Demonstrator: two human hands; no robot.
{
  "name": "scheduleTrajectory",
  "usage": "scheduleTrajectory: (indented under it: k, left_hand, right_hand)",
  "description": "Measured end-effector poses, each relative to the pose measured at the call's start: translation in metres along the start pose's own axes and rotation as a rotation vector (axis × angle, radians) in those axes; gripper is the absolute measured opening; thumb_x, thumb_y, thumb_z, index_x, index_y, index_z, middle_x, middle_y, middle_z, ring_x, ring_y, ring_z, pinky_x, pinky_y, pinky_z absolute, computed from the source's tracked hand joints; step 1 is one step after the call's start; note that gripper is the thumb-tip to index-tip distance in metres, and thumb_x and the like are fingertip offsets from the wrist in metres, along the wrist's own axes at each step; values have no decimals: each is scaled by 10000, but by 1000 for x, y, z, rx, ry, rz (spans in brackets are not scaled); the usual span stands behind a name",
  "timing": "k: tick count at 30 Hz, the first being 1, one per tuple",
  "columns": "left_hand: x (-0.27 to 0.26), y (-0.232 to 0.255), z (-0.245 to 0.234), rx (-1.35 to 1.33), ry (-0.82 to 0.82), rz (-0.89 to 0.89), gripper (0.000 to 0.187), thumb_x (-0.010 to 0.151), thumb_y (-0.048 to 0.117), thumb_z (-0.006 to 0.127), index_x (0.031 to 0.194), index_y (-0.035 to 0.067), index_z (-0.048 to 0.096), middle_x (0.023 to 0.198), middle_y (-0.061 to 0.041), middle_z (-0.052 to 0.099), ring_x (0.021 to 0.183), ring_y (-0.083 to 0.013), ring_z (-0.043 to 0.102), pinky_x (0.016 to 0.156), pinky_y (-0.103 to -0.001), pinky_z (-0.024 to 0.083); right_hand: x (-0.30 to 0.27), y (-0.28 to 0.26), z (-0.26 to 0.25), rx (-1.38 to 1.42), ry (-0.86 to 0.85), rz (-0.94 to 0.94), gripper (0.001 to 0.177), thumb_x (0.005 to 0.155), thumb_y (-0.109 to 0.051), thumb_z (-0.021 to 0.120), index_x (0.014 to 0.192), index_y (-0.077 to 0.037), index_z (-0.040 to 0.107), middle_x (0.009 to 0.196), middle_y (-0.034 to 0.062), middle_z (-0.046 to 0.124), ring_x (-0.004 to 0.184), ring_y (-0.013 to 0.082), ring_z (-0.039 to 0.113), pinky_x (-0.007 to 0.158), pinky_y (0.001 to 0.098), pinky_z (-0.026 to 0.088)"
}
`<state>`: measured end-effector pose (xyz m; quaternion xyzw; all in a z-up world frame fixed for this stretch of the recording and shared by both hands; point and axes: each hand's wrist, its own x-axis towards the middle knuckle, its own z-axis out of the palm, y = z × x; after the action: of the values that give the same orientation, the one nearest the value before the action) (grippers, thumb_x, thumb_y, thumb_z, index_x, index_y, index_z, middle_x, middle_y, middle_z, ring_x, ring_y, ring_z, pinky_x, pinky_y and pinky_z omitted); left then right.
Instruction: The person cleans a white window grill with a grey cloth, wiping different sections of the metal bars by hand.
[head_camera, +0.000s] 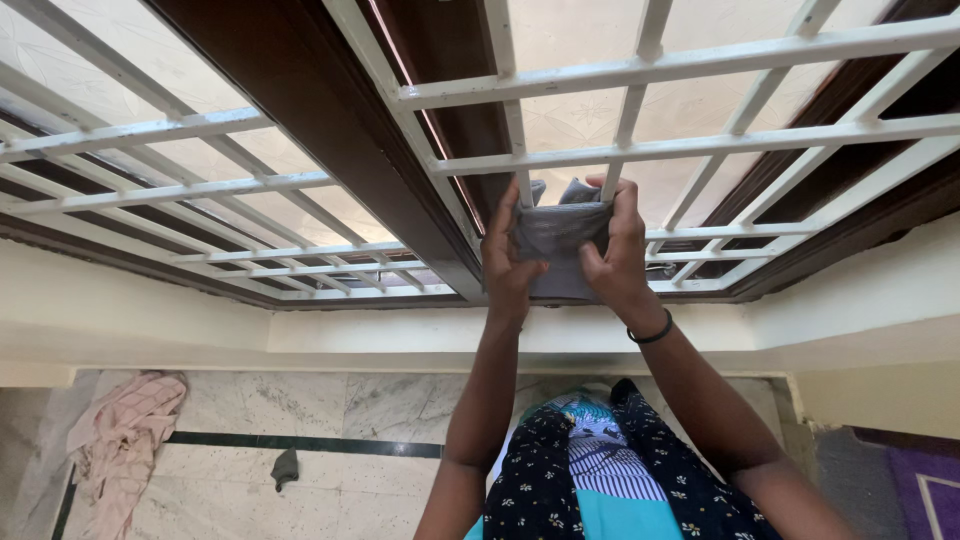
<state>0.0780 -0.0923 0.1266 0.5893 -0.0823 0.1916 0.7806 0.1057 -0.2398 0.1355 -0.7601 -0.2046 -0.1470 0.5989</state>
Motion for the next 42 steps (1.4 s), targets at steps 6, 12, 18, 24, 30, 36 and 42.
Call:
scheduleTrajectory:
  k: [6,12,18,24,30,36,42]
  left_hand:
    - [26,27,27,-549,23,101,1166,472,9,582,1594,-70,273,1614,-201,399,1451,-282,457,1268,-404,356]
    - [27,-11,31,-299,89,89,1141,501,13,566,1605,-46,279,1517,-199,481,1414,-280,499,1229,-396,410]
    - [19,-43,16,-184,90,-27,1010,576,7,564,1567,18,369,1397,-149,562,1308,-244,560,1146,-362,452]
    - [13,-35,9,-134,25,-39,791,616,3,554,1406,39,545,1259,-129,616,1211,-217,595,1097,-352,474]
    - [13,-23,7,-48,-19,-20,804,604,8,565,1405,68,536,1249,-101,617,1213,-204,588,1105,-341,464]
    - [12,-23,5,-73,-49,9,839,596,30,555,1433,62,517,1283,-112,603,1240,-214,573,1136,-336,430]
    - [11,-22,5,-35,-40,-8,856,596,50,549,1451,59,503,1287,-128,602,1238,-229,581,1138,-343,437]
  right_hand:
    - [29,-33,7,442,137,-144,753,674,71,429,1417,-3,334,1422,90,412,1258,154,475,1154,279,398]
    - [32,-7,17,110,233,-291,711,736,145,386,1434,29,452,1219,160,560,982,134,550,865,243,492]
    - [17,24,12,78,116,-188,353,831,113,480,1174,52,423,761,61,546,617,92,511,546,235,378]
    - [18,16,10,109,82,-205,357,829,117,467,1167,23,404,799,72,553,676,105,550,585,270,420]
    - [17,15,9,41,71,-193,422,789,133,466,1178,-17,396,762,79,516,642,134,548,575,294,415]
    - [12,10,6,32,48,-196,448,782,132,456,1195,-28,387,800,106,527,693,200,588,632,336,456]
    - [11,7,1,-3,29,-202,470,767,133,468,1204,-22,390,834,142,543,734,249,615,672,361,472]
